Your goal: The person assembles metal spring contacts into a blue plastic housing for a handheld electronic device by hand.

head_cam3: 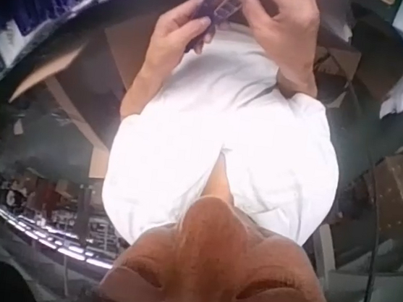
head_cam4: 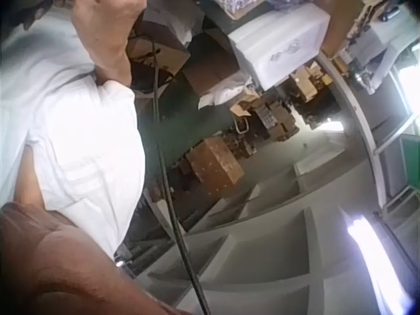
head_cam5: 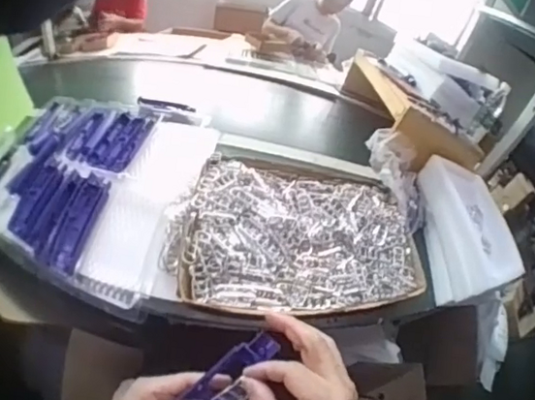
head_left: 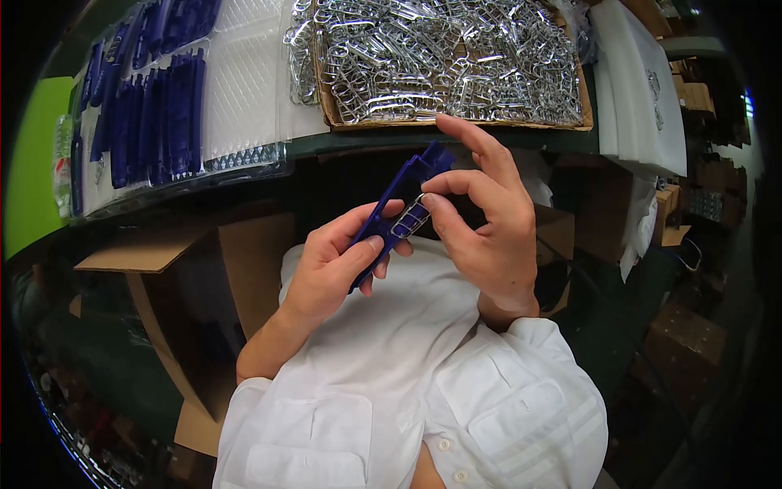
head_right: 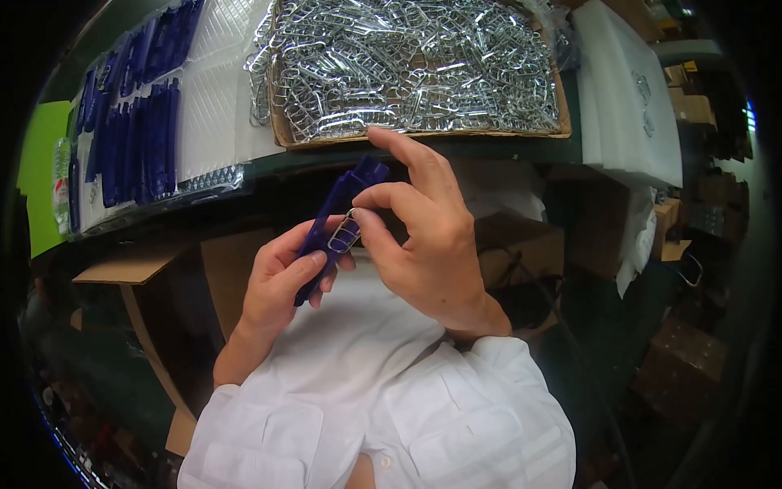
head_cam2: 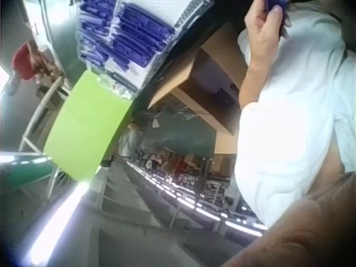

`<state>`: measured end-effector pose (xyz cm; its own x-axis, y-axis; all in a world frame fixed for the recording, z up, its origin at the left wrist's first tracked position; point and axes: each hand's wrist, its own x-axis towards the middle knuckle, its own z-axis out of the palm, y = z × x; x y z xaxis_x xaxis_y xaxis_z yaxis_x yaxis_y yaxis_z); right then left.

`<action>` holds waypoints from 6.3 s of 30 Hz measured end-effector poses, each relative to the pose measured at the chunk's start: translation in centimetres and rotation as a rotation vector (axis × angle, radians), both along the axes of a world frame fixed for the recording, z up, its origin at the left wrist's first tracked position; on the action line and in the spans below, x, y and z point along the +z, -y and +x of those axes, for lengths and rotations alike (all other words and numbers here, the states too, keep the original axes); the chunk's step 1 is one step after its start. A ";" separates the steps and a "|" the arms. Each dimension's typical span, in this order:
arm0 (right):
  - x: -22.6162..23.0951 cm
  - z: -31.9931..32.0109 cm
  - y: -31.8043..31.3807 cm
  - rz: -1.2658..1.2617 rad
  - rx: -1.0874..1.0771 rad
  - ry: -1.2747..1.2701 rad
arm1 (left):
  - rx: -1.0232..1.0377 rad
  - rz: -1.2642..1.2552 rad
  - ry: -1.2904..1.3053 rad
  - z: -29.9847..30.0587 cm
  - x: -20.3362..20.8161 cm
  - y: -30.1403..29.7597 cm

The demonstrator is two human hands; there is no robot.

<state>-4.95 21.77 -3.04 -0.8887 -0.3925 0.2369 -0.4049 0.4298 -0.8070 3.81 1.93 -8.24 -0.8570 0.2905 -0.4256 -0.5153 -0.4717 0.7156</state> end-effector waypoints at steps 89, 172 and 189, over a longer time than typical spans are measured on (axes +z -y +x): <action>-3.6 1.8 -2.6 -0.522 0.012 0.785 | -0.145 0.042 -0.014 1.1 -0.1 0.8; -5.7 0.1 -3.0 -0.155 0.049 -0.270 | 0.067 -1.115 -1.095 0.4 0.7 1.3; -4.0 -0.5 -2.9 -0.309 -0.036 -0.071 | 0.165 -1.145 -1.115 -2.9 5.6 5.8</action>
